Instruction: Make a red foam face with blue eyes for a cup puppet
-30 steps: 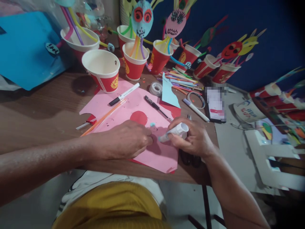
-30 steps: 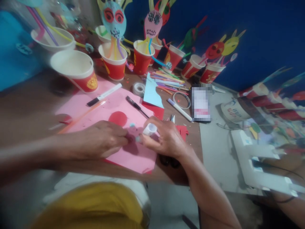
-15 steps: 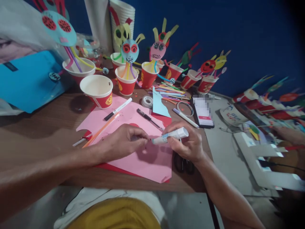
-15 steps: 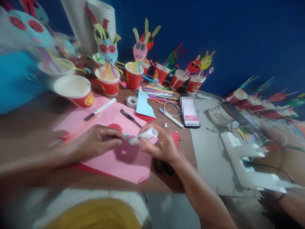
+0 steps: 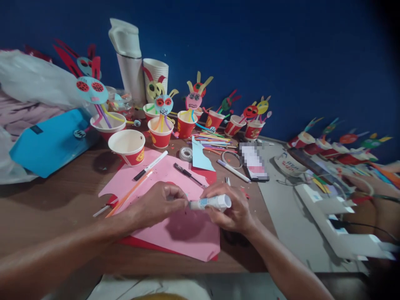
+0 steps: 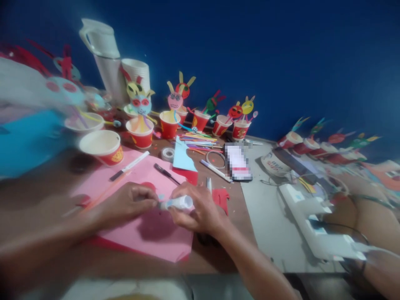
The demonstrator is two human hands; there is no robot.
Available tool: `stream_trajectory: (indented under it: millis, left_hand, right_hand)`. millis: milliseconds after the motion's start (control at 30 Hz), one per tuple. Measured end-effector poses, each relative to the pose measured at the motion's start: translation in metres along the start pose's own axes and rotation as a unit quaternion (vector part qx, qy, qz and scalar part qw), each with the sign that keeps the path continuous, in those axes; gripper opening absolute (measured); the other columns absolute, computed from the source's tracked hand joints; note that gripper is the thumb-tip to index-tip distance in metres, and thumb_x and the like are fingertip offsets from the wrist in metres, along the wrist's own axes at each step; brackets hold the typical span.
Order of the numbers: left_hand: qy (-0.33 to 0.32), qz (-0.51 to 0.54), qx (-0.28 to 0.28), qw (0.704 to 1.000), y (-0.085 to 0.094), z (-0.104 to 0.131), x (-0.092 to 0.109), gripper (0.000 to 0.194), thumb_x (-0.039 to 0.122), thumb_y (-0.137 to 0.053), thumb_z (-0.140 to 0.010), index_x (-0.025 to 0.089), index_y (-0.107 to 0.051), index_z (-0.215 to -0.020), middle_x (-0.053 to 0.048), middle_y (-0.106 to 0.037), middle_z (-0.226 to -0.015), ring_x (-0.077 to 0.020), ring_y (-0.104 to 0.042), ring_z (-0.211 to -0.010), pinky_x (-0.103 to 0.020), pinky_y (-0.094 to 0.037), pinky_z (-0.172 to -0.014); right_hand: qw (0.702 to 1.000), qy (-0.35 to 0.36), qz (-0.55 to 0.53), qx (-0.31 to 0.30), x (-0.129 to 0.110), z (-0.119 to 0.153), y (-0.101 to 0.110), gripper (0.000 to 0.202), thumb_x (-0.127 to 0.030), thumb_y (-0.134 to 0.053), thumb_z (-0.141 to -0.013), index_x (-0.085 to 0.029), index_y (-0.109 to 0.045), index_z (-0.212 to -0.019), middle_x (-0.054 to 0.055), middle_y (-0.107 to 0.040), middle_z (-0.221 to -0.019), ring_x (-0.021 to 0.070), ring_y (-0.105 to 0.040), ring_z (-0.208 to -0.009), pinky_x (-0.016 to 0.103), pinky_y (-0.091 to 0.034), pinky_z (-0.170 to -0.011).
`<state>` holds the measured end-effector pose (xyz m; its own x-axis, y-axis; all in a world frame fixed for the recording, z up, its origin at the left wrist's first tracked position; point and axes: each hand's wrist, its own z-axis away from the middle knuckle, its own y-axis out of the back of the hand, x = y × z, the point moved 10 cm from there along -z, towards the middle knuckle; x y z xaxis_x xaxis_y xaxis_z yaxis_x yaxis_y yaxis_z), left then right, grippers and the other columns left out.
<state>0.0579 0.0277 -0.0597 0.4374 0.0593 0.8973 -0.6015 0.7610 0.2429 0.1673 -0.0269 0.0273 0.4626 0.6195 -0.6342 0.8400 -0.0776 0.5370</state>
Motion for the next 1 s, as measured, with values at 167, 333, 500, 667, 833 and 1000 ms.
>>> stream_trajectory:
  millis: [167, 333, 500, 667, 833, 1000]
  left_hand:
    - [-0.041, -0.001, 0.005, 0.999, 0.0, -0.005, 0.003, 0.016, 0.026, -0.051, -0.07, 0.014, -0.062, -0.069, 0.003, -0.051, -0.059, -0.0089, -0.043, -0.052, -0.019, -0.033, -0.049]
    - [-0.047, -0.002, 0.006, 0.999, 0.0, -0.006, 0.002, 0.014, 0.025, -0.051, -0.069, 0.014, -0.06, -0.067, 0.002, -0.054, -0.062, -0.0102, -0.047, -0.056, -0.02, -0.036, -0.052]
    - [-0.052, -0.019, 0.023, 0.998, 0.006, -0.003, 0.006, 0.014, 0.025, -0.053, -0.072, 0.014, -0.06, -0.066, 0.002, -0.056, -0.062, -0.0107, -0.049, -0.059, -0.021, -0.036, -0.054]
    - [-0.052, -0.017, 0.024, 0.998, 0.005, 0.0, 0.009, 0.017, 0.026, -0.053, -0.073, 0.014, -0.063, -0.07, -0.001, -0.062, -0.067, -0.0132, -0.055, -0.063, -0.022, -0.041, -0.059]
    - [-0.048, -0.075, 0.023, 0.996, 0.002, 0.0, 0.007, 0.017, 0.023, -0.05, -0.072, 0.014, -0.064, -0.072, -0.001, -0.064, -0.067, -0.015, -0.059, -0.062, -0.023, -0.042, -0.056]
    - [-0.095, -0.184, 0.035, 0.978, 0.0, 0.004, 0.017, 0.021, 0.021, -0.048, -0.075, 0.016, -0.069, -0.078, -0.002, -0.068, -0.073, -0.015, -0.06, -0.067, -0.022, -0.043, -0.06]
  right_hand:
    - [1.0, 0.014, 0.0, 0.004, -0.002, 0.0, -0.003, 0.028, -0.014, -0.062, -0.071, -0.024, -0.053, -0.096, 0.004, -0.065, -0.081, 0.018, -0.061, -0.071, 0.03, -0.05, -0.063]
    - [1.0, 0.021, -0.013, 0.02, -0.004, 0.001, 0.001, 0.027, -0.015, -0.062, -0.073, -0.024, -0.055, -0.097, 0.004, -0.065, -0.083, 0.0182, -0.061, -0.072, 0.031, -0.05, -0.063]
    - [0.994, -0.046, -0.048, 0.083, 0.009, 0.002, 0.017, 0.018, -0.014, -0.057, -0.076, -0.023, -0.057, -0.092, 0.004, -0.064, -0.082, 0.0184, -0.062, -0.074, 0.032, -0.05, -0.066]
    - [0.974, -0.156, -0.074, 0.147, 0.038, 0.005, 0.031, 0.004, -0.023, -0.056, -0.08, -0.021, -0.057, -0.083, 0.0, -0.061, -0.073, 0.0138, -0.056, -0.062, 0.026, -0.046, -0.057]
    - [0.942, -0.229, -0.161, 0.184, 0.067, 0.01, 0.031, 0.015, -0.035, -0.06, -0.08, -0.021, -0.058, -0.08, -0.002, -0.054, -0.067, 0.0107, -0.05, -0.055, 0.023, -0.046, -0.052]
    - [0.926, -0.25, -0.206, 0.193, 0.079, 0.014, 0.028, 0.017, -0.037, -0.063, -0.078, -0.021, -0.059, -0.082, -0.003, -0.054, -0.07, 0.0105, -0.052, -0.059, 0.022, -0.048, -0.054]
